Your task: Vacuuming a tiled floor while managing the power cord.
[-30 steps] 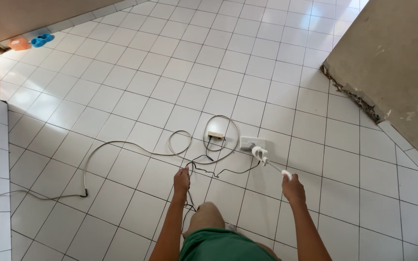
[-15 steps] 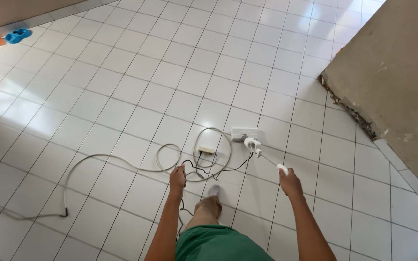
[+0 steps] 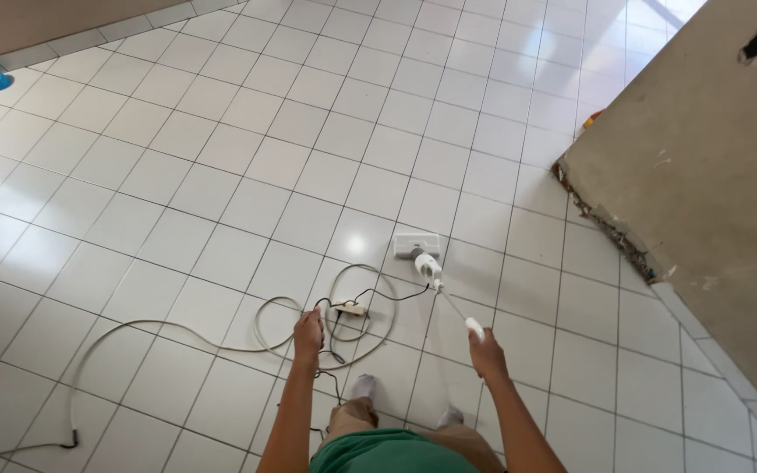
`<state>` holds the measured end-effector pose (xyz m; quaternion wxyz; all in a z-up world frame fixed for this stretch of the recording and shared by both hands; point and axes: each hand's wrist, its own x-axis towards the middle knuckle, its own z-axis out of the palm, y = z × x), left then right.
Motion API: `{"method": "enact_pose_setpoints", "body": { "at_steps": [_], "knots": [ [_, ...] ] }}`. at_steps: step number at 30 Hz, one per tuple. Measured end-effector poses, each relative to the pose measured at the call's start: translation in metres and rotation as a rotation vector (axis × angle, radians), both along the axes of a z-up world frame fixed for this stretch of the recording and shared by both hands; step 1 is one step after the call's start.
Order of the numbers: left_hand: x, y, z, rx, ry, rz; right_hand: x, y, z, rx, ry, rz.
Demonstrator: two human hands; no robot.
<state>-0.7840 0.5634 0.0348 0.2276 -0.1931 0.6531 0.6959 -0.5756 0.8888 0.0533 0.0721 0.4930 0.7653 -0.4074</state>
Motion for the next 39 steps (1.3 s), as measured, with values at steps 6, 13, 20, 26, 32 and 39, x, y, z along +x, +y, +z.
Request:
{"method": "enact_pose_setpoints", "body": {
  "at_steps": [6, 13, 20, 26, 32, 39],
  "knots": [
    [0.005, 0.050, 0.004, 0.063, -0.009, 0.148, 0.027, 0.075, 0.024, -0.006, -0.071, 0.110],
    [0.031, 0.098, 0.018, -0.023, 0.052, 0.229, 0.044, 0.180, 0.058, 0.088, -0.163, 0.309],
    [0.082, 0.135, 0.003, 0.043, 0.075, 0.353, 0.018, 0.246, 0.070, 0.126, -0.194, 0.493],
    [0.113, 0.151, -0.007, 0.001, 0.004, 0.390, -0.028, 0.281, 0.080, 0.125, -0.229, 0.630],
    [0.099, 0.158, 0.003, -0.008, 0.013, 0.448, -0.085, 0.289, 0.078, 0.097, -0.198, 0.687],
    [0.027, 0.156, -0.010, 0.043, 0.076, 0.506, -0.170, 0.281, 0.076, 0.130, -0.126, 0.805]
  ]
}}
